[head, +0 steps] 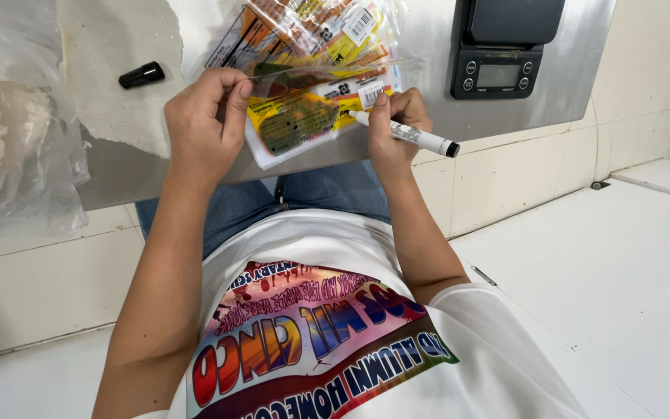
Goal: The person labels several plastic-wrapped food packages by hand using a white marker.
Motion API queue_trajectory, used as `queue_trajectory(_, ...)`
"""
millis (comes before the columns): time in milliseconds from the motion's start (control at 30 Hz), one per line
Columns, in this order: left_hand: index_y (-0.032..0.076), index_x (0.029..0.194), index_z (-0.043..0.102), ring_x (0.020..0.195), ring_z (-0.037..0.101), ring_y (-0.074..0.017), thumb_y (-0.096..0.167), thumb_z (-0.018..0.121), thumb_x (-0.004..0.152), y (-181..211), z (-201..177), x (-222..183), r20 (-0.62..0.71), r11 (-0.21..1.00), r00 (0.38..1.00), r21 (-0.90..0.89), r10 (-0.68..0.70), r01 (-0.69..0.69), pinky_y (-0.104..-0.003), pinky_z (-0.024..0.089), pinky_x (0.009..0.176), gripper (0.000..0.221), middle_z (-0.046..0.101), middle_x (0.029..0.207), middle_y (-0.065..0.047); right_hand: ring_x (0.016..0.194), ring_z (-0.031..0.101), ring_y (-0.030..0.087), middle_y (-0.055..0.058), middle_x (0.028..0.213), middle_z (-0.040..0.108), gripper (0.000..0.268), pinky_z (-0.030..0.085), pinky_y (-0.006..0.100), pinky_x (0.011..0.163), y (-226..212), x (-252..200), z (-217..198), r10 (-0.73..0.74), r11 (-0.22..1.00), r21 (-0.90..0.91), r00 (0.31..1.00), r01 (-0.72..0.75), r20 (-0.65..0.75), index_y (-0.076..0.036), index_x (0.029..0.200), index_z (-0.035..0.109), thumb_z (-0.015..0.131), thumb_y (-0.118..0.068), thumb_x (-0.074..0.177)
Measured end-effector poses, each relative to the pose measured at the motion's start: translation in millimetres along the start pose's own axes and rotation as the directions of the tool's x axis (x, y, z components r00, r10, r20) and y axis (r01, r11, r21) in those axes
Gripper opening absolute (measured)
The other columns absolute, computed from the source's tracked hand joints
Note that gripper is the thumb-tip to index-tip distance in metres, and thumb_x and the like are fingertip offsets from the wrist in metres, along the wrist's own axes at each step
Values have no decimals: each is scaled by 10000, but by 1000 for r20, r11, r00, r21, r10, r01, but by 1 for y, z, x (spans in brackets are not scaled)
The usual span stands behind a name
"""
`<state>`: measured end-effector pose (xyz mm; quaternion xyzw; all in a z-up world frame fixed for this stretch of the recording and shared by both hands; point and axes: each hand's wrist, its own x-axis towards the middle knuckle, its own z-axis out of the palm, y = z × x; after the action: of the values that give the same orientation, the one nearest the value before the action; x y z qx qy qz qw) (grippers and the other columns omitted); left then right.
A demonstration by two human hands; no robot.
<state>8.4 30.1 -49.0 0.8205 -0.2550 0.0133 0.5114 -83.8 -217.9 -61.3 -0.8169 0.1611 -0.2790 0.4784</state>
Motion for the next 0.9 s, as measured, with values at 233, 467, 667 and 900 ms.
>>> queue_trajectory(233,12,1048,652,676,558,-183,107,569,1150,1,0,1,4,1000,1000,4,4,-4,-330,413,596,162,662,863,-55,576,366,77,-32,649,394,367,310,280,544,3,-1,0,55,998,38,998,-54,-16,-134,705,387,637,-140,973)
queue_trajectory(467,14,1047,658,682,578,-193,94,569,1138,-2,1,0,-5,1000,1000,14,14,-14,-335,424,603,151,689,895,-61,568,371,81,-15,644,379,346,320,276,552,-3,1,3,57,994,94,997,-52,-52,-126,735,371,612,-130,982)
queue_trajectory(667,15,1067,658,659,549,-181,112,567,1155,-5,-1,0,22,999,999,19,31,-32,-331,404,588,159,664,857,-52,569,346,86,-20,642,352,336,299,287,557,-1,2,3,77,986,150,996,-68,-53,-132,750,352,594,-102,980)
queue_trajectory(900,14,1151,655,704,590,-166,140,531,1166,-1,-6,3,73,999,997,-33,-34,37,-316,422,608,177,695,910,-44,581,343,84,-21,653,351,343,291,287,559,-2,2,2,59,991,124,997,-54,-42,-132,753,360,599,-170,996)
